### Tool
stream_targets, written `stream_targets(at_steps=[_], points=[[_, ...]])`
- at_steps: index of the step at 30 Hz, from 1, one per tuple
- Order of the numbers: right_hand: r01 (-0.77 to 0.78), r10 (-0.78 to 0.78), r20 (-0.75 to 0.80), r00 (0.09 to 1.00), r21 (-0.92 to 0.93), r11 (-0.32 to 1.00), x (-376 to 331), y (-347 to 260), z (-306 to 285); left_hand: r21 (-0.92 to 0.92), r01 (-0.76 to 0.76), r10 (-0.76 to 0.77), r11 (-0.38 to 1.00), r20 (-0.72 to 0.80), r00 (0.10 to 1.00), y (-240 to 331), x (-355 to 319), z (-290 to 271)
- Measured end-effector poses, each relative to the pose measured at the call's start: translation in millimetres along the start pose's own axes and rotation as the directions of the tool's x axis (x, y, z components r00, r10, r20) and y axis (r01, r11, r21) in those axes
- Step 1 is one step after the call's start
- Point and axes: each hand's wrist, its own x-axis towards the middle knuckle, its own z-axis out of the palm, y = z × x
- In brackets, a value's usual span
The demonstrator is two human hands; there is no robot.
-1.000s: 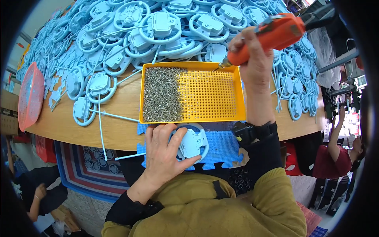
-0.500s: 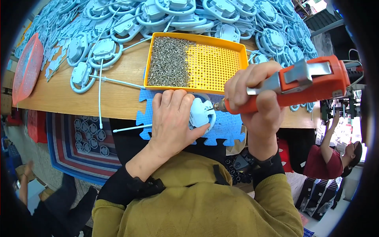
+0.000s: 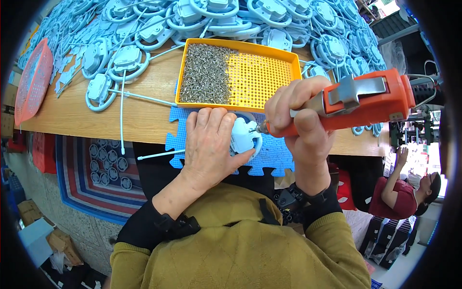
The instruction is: Assembling plastic fan components using an electric screwdriver.
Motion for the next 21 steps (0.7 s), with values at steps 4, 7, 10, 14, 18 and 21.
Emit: stream_targets(at_steps=[4,7,10,14,18,21], points=[[-0.038,0.038,-0.005,0.999,0.057,0.998,3.2,3.4,5.5,0.013,-0.007,0.007,1.0,0.003,1.0,-4.8,-1.3,-3.3],[-0.027,0.024,0.023,0.999,0.138,0.99,9.9,4.5,-5.3,0.011,-0.014,0.015,1.0,-0.023,1.0,-5.2,-6.4,-10.1],[0.106,-0.087,-0.159,0.983,0.116,0.988,19.1,-4.3,-23.0,0.022,-0.024,0.025,0.999,-0.038,0.999,-20.9,-17.7,-30.3],[0.161,-0.114,-0.292,0.949,0.142,0.977,42.4,11.4,-47.7,0.117,0.05,-0.056,0.992,0.047,0.997,-48.7,-32.6,-65.8],[0.175,-0.106,-0.339,0.935,0.18,0.968,66.9,36.3,-44.9,0.09,0.053,-0.066,0.995,0.149,0.987,-68.1,-38.2,-120.2],[0.188,-0.118,-0.3,0.947,0.219,0.957,70.0,43.5,-45.0,0.124,0.123,-0.155,0.985,0.292,0.944,-72.9,-61.3,-159.5]])
